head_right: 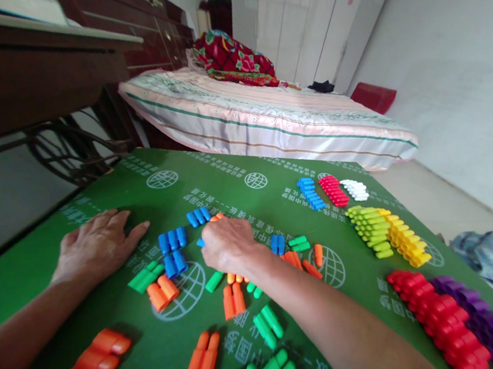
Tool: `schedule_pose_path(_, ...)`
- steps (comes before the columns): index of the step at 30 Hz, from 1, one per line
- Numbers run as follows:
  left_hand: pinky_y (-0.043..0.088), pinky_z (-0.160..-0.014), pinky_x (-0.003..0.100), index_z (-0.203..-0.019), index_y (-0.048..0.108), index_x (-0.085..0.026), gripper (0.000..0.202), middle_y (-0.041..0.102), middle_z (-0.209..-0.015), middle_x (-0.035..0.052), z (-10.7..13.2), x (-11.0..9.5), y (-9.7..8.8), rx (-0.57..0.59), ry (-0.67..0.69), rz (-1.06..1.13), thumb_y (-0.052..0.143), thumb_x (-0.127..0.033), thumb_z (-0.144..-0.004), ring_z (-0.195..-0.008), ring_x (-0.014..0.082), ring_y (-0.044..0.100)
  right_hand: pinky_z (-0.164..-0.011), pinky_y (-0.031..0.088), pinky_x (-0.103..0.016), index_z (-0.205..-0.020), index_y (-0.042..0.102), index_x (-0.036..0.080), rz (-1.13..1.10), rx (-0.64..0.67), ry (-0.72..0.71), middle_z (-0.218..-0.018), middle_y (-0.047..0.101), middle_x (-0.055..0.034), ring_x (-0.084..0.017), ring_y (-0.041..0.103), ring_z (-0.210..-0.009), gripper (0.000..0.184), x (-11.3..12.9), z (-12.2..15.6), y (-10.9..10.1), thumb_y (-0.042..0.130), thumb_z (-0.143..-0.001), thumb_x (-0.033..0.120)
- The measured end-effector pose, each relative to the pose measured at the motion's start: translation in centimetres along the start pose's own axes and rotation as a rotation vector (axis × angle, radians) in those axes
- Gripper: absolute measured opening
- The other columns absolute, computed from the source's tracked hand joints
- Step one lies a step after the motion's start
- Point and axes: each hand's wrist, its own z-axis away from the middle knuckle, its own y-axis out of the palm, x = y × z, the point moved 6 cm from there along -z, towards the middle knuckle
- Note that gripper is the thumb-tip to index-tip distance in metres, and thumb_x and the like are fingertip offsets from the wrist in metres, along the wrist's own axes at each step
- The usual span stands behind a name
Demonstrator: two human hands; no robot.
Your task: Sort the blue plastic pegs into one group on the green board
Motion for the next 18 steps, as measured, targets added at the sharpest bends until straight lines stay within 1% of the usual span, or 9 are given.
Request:
schedule_pose_path(2,0.032,-0.11,0.055,-0.135,0.046,-0.013,0.073,0.041,-0.149,0.0153,-0.1,0.0,0.0,0.003,0.001,-0.004,0.014,-0.06,-0.09,-0.139,0.0329,0.033,-0.062,0.041,-0.025,-0.092,0.073,0.021,-0.009,-0.021,-0.012,-0.092,0.075,-0.0063,-0.019,0.068,-0.083,0.022,-1.2,0.5,-0.6,0.055,-0.091,0.035)
schedule_pose_path(3,0.032,-0.11,0.055,-0.135,0.046,-0.013,0.074,0.041,-0.15,0.0153,-0.1,0.1,0.0,0.0,0.002,-0.005,0.013,-0.061,-0.09,-0.139,0.0331,0.033,-0.062,0.04,-0.025,-0.095,0.072,0.023,-0.009,-0.045,0.0,-0.091,0.075,-0.0045,-0.019,0.068,-0.082,0.022,-2.3,0.9,-1.0,0.054,-0.092,0.036)
schedule_pose_path(6,0.032,-0.11,0.056,-0.137,0.045,-0.013,0.076,0.041,-0.15,0.015,-0.3,0.2,0.3,-0.003,0.002,-0.002,0.012,-0.062,-0.088,-0.139,0.0334,0.032,-0.064,0.039,-0.024,-0.099,0.07,0.026,0.058,-0.131,0.098,-0.089,0.075,-0.0022,-0.018,0.067,-0.084,0.02,-6.8,2.3,-1.9,0.054,-0.094,0.036)
schedule_pose_path(9,0.032,-0.109,0.056,-0.137,0.045,-0.013,0.077,0.041,-0.149,0.0149,-0.4,0.2,0.5,-0.006,0.003,0.0,0.012,-0.062,-0.088,-0.139,0.0336,0.033,-0.065,0.038,-0.025,-0.1,0.07,0.026,0.209,-0.1,0.198,-0.091,0.075,-0.0036,-0.02,0.068,-0.088,0.019,-11.7,3.7,-1.7,0.055,-0.093,0.034)
schedule_pose_path(11,0.032,-0.109,0.056,-0.136,0.045,-0.013,0.078,0.041,-0.149,0.0152,-0.4,0.1,0.4,-0.016,0.006,0.005,0.011,-0.062,-0.088,-0.139,0.0337,0.033,-0.064,0.038,-0.026,-0.102,0.07,0.026,0.274,-0.061,0.231,-0.091,0.075,-0.0043,-0.021,0.068,-0.088,0.019,-14.2,4.4,-1.1,0.056,-0.093,0.034)
schedule_pose_path(14,0.032,-0.109,0.057,-0.136,0.046,-0.012,0.078,0.041,-0.149,0.0156,-0.4,0.1,0.3,-0.022,0.01,0.009,0.011,-0.063,-0.087,-0.138,0.0342,0.034,-0.065,0.039,-0.026,-0.102,0.07,0.026,0.29,-0.013,0.215,-0.092,0.075,-0.0042,-0.021,0.068,-0.09,0.019,-16.5,5.0,0.1,0.056,-0.092,0.031)
schedule_pose_path(16,0.032,-0.109,0.057,-0.136,0.046,-0.012,0.079,0.041,-0.149,0.0156,-0.4,0.1,0.3,-0.017,0.007,0.008,0.011,-0.063,-0.087,-0.138,0.0341,0.034,-0.067,0.04,-0.025,-0.102,0.071,0.026,0.261,0.009,0.196,-0.092,0.075,-0.0036,-0.021,0.068,-0.09,0.018,-17.5,5.0,1.0,0.056,-0.092,0.029)
schedule_pose_path(18,0.032,-0.109,0.056,-0.136,0.046,-0.012,0.079,0.041,-0.149,0.0153,-0.5,0.1,0.3,-0.012,0.003,0.003,0.011,-0.062,-0.087,-0.138,0.0336,0.034,-0.07,0.042,-0.025,-0.105,0.071,0.026,0.213,-0.006,0.196,-0.094,0.075,-0.0033,-0.02,0.068,-0.092,0.021,-18.1,5.0,1.7,0.055,-0.091,0.026)
